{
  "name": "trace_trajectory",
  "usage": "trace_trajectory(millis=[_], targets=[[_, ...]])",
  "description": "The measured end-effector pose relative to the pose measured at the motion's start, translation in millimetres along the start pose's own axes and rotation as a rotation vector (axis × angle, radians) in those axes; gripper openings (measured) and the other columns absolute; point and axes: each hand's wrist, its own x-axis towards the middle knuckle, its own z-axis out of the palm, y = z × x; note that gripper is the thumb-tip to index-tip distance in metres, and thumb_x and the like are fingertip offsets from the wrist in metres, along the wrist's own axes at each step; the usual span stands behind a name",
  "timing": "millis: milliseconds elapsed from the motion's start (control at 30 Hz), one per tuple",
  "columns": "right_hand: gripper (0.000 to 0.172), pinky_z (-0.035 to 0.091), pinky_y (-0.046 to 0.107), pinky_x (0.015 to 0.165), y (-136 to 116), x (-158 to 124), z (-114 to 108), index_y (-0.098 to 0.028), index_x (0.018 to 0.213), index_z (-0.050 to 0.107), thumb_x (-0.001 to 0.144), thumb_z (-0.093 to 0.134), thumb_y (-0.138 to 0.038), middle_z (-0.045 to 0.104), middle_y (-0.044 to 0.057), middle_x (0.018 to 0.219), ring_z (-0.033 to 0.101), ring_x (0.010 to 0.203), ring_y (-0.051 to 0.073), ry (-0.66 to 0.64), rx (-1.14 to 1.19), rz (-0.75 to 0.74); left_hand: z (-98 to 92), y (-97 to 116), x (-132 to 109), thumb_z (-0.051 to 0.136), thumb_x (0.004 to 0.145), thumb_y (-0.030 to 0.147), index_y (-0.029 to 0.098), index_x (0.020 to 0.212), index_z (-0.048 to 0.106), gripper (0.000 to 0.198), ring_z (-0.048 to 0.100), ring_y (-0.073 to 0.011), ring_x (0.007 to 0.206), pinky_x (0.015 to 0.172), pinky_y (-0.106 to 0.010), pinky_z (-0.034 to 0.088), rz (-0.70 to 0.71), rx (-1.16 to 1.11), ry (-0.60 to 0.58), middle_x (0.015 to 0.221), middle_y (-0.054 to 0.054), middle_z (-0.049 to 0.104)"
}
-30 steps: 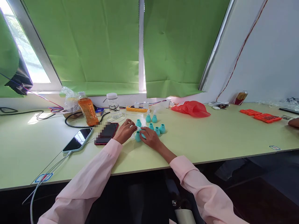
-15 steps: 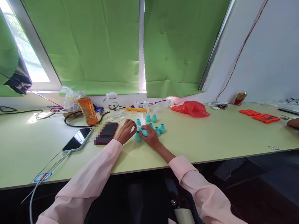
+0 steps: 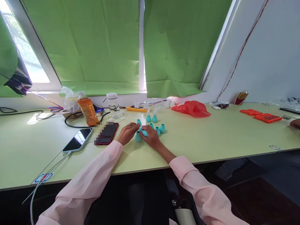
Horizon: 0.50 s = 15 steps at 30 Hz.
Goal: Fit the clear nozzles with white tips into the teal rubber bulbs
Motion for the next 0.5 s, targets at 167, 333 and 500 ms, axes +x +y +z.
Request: trace_trajectory(millis=[167, 333, 500], targets=[[0.011, 0.051, 0.032, 0.068, -0.6, 0.3, 1.2, -0.021, 0.085, 0.049, 0.075, 0.053, -0.019, 0.059, 0.005, 0.082, 0.058, 0.081, 0.017, 0.036, 0.012, 0.015, 5.3, -1.6, -2.6, 0.042, 0.082, 0.017, 0.015, 0.088, 0.06, 0.02, 0.061, -0.0182, 0.088, 0.076, -0.031, 0.051, -0.02, -0.038, 0.078, 0.09, -0.01, 0.066], [0.011, 0.051, 0.033, 0.07, -2.2, 1.4, 1.9, -0.021, 0.086, 0.048, 0.075, 0.052, -0.021, 0.059, 0.005, 0.082, 0.057, 0.081, 0.017, 0.065, 0.018, 0.05, 5.8, 2.3, -2.0, 0.043, 0.081, 0.019, 0.017, 0.085, 0.061, 0.019, 0.062, -0.0166, 0.086, 0.077, -0.029, 0.051, -0.07, -0.091, 0.155, 0.088, -0.007, 0.067], [0.011, 0.05, 0.034, 0.069, 1.2, 3.6, -3.0, -0.021, 0.086, 0.047, 0.076, 0.051, -0.022, 0.056, 0.005, 0.081, 0.057, 0.079, 0.018, 0.112, 0.0, 0.117, 1.9, -0.7, -2.0, 0.042, 0.082, 0.02, 0.017, 0.086, 0.062, 0.021, 0.063, -0.0157, 0.08, 0.073, -0.029, 0.052, -0.233, -0.104, 0.244, 0.087, -0.007, 0.067]])
